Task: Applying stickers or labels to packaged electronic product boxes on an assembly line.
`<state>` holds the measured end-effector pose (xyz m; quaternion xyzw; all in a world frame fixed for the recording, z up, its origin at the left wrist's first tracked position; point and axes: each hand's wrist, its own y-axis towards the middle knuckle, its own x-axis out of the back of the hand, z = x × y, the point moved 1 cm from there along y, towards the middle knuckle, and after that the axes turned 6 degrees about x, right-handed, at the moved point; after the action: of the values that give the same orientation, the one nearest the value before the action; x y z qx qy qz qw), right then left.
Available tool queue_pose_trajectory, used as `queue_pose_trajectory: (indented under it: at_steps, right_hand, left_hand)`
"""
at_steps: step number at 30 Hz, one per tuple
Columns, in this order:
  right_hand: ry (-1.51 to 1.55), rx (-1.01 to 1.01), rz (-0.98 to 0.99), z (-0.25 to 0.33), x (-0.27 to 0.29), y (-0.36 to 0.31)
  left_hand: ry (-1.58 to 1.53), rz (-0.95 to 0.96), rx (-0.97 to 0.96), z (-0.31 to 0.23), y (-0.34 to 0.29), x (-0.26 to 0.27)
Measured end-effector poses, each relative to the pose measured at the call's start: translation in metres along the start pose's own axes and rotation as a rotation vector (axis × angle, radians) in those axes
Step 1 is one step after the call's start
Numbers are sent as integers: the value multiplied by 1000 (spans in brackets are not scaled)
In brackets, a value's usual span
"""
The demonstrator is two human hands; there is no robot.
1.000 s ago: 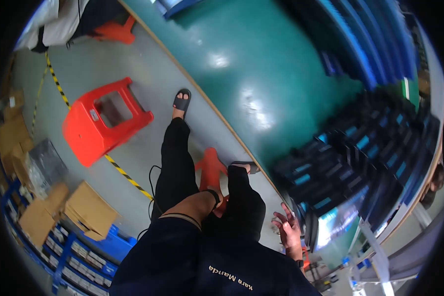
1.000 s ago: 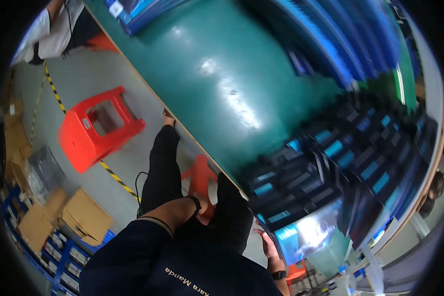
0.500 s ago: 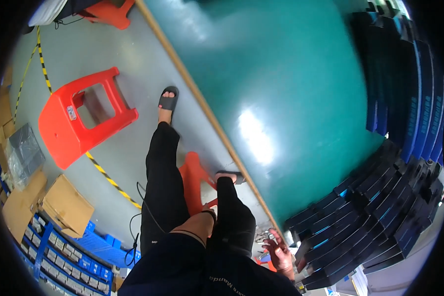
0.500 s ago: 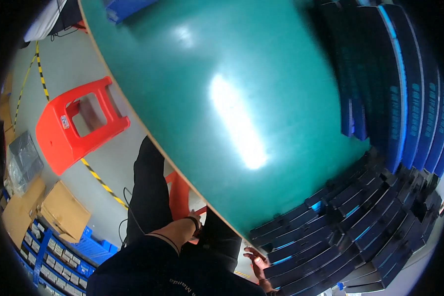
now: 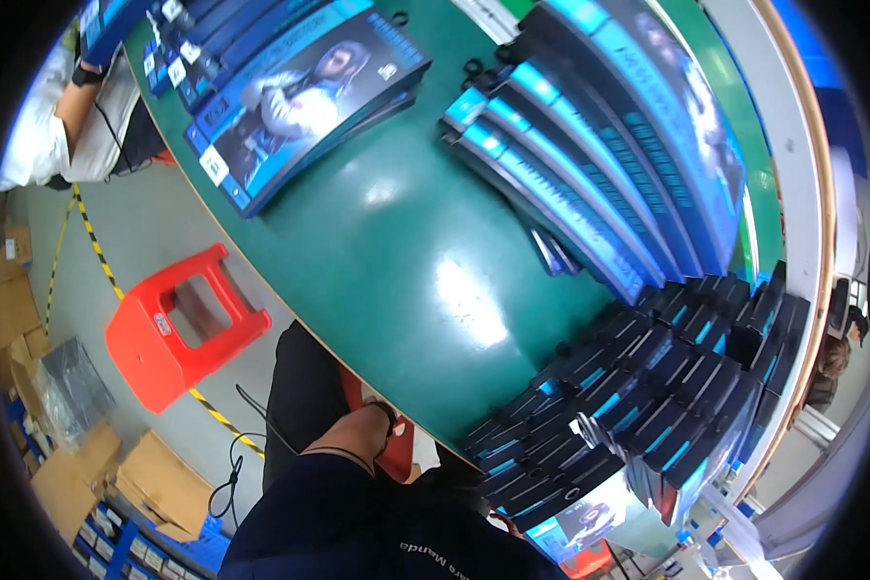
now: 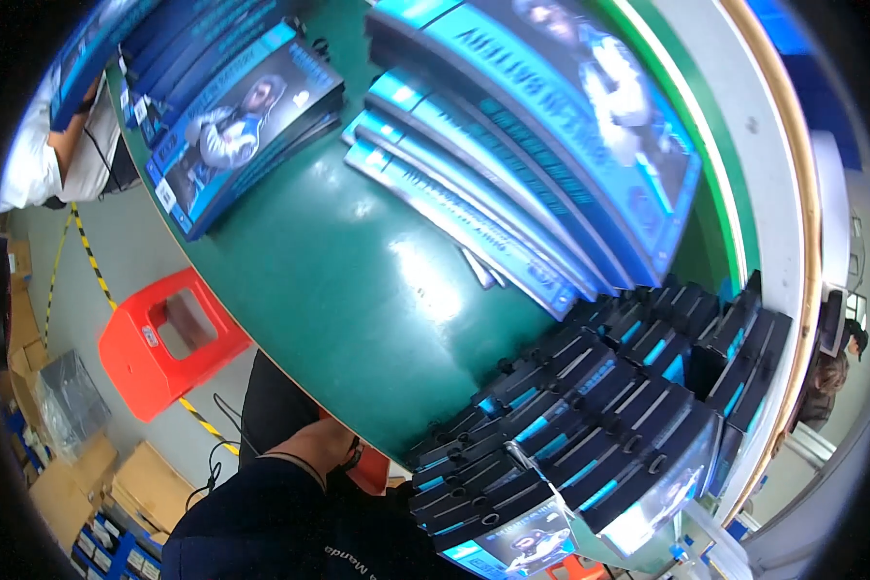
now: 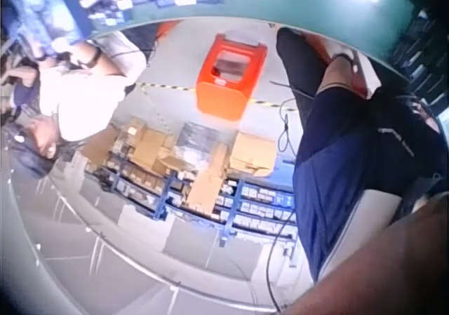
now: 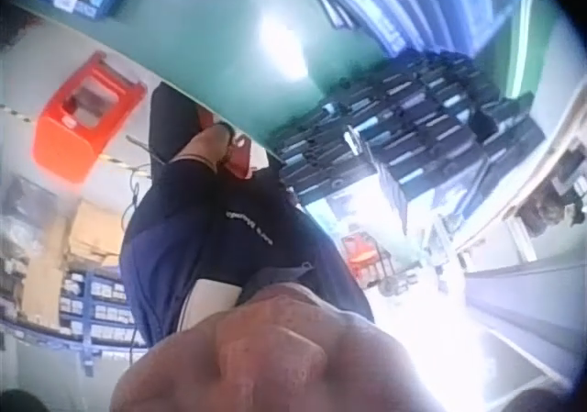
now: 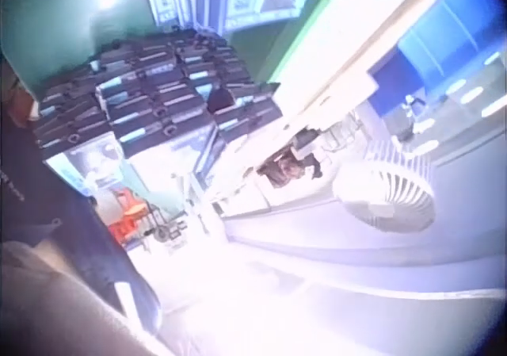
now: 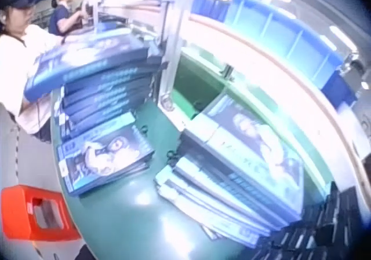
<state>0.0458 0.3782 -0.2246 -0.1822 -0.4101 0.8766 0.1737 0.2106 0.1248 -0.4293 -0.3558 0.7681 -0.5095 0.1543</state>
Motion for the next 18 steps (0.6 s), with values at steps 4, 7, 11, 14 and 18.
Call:
queue_pose_trajectory:
  at_steps: [4, 7, 11, 14, 18]
  right_hand:
    - [-84, 72, 57, -8, 10, 11]
    - [-135, 121, 77, -22, 10, 19]
    - [-175, 161, 58, -57, -13, 6]
    - [-180, 202, 2, -68, -5, 0]
    - [-155, 270, -136, -94, 30, -15]
  left_hand:
    - [-25, -119, 39, 22, -23, 35]
    - [-27, -195, 53, 40, -39, 55]
    - [-4, -256, 36, 51, -63, 65]
    - [55, -292, -1, 54, -79, 83]
    - [193, -324, -89, 54, -86, 118]
